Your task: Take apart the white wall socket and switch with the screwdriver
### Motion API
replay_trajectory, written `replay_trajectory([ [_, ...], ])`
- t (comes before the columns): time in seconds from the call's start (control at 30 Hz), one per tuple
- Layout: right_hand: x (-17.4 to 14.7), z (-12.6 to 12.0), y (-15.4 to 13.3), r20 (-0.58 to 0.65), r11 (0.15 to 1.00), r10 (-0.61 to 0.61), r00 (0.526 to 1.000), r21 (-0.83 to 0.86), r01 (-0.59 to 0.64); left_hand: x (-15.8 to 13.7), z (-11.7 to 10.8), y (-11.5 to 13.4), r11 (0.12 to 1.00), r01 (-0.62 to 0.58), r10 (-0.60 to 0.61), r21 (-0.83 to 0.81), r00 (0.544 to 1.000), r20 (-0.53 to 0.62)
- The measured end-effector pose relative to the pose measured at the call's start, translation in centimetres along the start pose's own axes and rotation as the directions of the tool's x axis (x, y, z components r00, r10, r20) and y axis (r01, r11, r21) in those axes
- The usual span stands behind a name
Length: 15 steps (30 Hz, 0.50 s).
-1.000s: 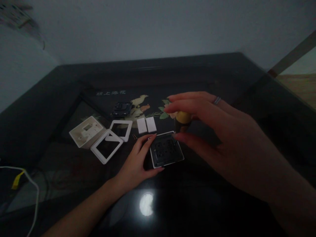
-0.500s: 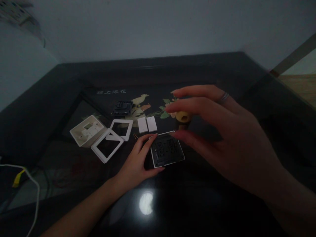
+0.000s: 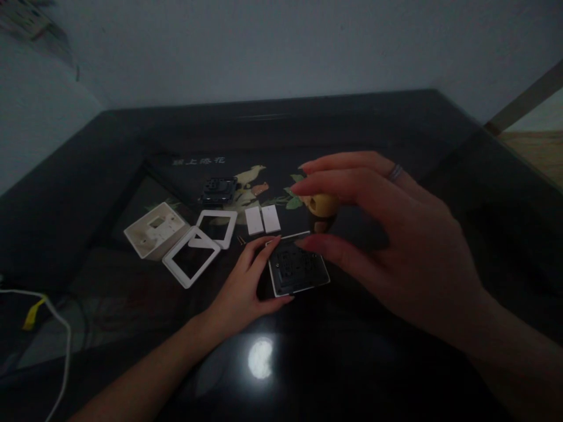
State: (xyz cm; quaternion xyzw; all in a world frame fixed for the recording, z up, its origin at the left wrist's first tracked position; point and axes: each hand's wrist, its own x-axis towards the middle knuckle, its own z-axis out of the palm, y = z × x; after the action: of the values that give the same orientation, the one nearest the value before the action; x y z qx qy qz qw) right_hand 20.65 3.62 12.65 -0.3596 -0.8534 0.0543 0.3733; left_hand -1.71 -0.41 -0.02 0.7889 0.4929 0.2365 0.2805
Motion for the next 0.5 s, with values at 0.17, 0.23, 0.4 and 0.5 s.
replay_trajectory([
  [0.17, -0.1, 0.8, 0.4, -0.094, 0.988, 0.039, 0.995, -0.145, -0.053, 0.0, 0.0, -0.1, 1.000, -0.007, 0.007, -0.010, 1.000, -0.001],
  [0.23, 0.0, 0.5, 0.3, -0.064, 0.989, 0.049, 0.997, -0.137, -0.058, 0.1, -0.1, 0.0, 1.000, -0.001, 0.002, -0.019, 1.000, 0.006],
  [0.4, 0.3, -0.7, 0.0, 0.088, 0.999, 0.045, 0.995, -0.035, -0.042, 0.1, 0.0, 0.0, 1.000, -0.012, 0.012, -0.017, 1.000, 0.001],
  [0.5, 0.3, -0.6, -0.1, 0.005, 0.998, 0.049, 0.999, -0.038, -0.049, 0.0, 0.0, 0.0, 1.000, -0.007, 0.007, -0.004, 1.000, -0.001],
])
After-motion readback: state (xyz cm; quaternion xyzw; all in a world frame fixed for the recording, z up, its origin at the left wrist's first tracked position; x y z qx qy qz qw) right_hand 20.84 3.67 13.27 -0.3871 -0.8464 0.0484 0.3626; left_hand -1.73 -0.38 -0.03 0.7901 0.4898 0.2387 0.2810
